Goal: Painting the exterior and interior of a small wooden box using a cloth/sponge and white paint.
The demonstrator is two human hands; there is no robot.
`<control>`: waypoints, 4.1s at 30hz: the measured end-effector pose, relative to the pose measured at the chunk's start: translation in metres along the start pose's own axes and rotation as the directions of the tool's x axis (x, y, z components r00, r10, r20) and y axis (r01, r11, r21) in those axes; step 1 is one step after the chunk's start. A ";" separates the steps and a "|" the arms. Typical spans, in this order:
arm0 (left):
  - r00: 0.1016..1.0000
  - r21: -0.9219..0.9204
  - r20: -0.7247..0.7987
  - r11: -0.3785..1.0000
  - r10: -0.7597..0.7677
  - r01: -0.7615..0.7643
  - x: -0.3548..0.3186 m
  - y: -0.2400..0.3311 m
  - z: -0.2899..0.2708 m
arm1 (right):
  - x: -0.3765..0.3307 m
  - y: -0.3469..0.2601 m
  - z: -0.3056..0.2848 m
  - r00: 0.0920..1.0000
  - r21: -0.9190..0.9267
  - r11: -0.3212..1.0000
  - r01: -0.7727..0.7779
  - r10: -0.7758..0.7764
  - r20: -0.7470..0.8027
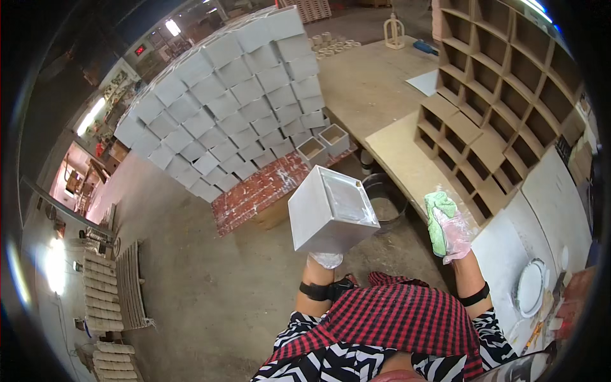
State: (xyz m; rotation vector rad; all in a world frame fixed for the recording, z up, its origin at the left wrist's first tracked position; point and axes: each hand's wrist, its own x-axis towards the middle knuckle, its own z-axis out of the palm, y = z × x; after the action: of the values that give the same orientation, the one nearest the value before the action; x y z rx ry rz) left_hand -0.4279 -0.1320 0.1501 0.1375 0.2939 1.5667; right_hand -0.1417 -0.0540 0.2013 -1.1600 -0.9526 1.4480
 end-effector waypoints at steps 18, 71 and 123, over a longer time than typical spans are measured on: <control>0.988 0.048 -0.055 0.989 0.143 -0.141 0.144 0.138 -0.034 | 0.107 0.045 0.114 0.992 -0.158 0.986 0.052 -0.033 0.123; 0.908 0.490 -0.066 0.806 0.413 -0.331 0.329 0.218 -0.047 | 0.308 0.064 0.194 0.997 -0.260 0.964 0.062 -0.073 -0.031; 0.981 0.214 -0.045 0.961 0.188 -0.175 0.360 0.242 -0.027 | 0.280 -0.041 0.281 0.855 -0.584 0.642 0.498 -0.252 0.453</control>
State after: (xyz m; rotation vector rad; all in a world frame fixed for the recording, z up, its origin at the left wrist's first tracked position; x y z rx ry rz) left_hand -0.6763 0.2249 0.1545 0.2844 0.5093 1.7220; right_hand -0.4145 0.2319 0.2541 -1.1220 -1.9777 0.9496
